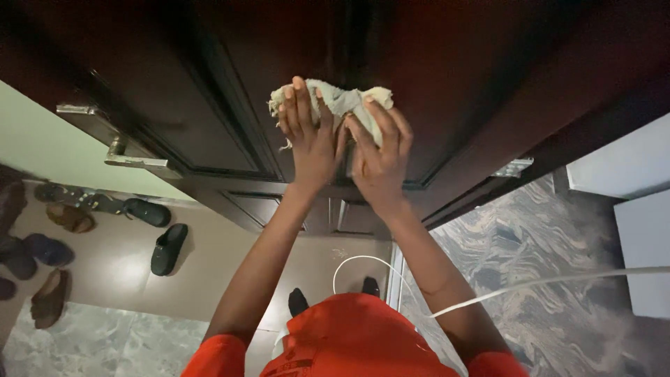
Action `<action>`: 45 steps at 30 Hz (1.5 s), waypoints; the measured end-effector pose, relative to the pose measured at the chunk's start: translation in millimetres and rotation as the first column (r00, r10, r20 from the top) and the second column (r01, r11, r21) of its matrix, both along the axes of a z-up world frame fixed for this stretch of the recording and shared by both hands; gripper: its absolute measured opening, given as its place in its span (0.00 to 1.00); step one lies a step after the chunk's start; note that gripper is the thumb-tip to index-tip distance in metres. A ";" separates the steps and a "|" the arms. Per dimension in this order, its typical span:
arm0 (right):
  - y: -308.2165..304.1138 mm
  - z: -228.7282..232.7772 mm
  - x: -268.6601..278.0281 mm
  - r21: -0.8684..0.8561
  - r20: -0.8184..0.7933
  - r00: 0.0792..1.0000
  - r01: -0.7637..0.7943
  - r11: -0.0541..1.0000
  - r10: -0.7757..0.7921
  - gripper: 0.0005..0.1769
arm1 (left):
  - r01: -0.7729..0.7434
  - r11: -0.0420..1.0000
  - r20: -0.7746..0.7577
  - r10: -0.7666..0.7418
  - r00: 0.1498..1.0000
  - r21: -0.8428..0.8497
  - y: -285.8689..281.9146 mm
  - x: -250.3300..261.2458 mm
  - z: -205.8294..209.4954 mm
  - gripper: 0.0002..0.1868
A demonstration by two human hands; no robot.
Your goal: The person wipes a dark wooden door with a light-colored cloth, moving the cloth up and down across the door surface. The camera is head-mounted and shows the hands and door throughout the clip.
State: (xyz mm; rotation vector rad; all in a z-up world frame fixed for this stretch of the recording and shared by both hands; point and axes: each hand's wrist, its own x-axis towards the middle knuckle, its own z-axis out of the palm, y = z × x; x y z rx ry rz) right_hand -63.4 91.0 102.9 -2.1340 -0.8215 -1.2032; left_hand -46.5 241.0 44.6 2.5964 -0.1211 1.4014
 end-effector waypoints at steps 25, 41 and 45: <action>32.7 4.7 -17.0 -0.050 -0.068 0.997 -0.025 0.998 0.021 0.34 | 0.105 0.993 0.029 -0.106 0.994 0.055 51.5 -8.8 24.0 0.39; 74.1 16.3 -20.0 0.011 0.014 1.000 0.023 1.000 -0.023 0.39 | 0.052 0.996 0.160 -0.063 0.985 0.074 84.9 -4.2 44.3 0.36; 77.9 -9.7 -17.8 0.008 0.054 0.998 0.044 0.999 -0.045 0.37 | 0.073 0.997 0.184 -0.079 0.980 0.038 89.7 -7.1 14.0 0.38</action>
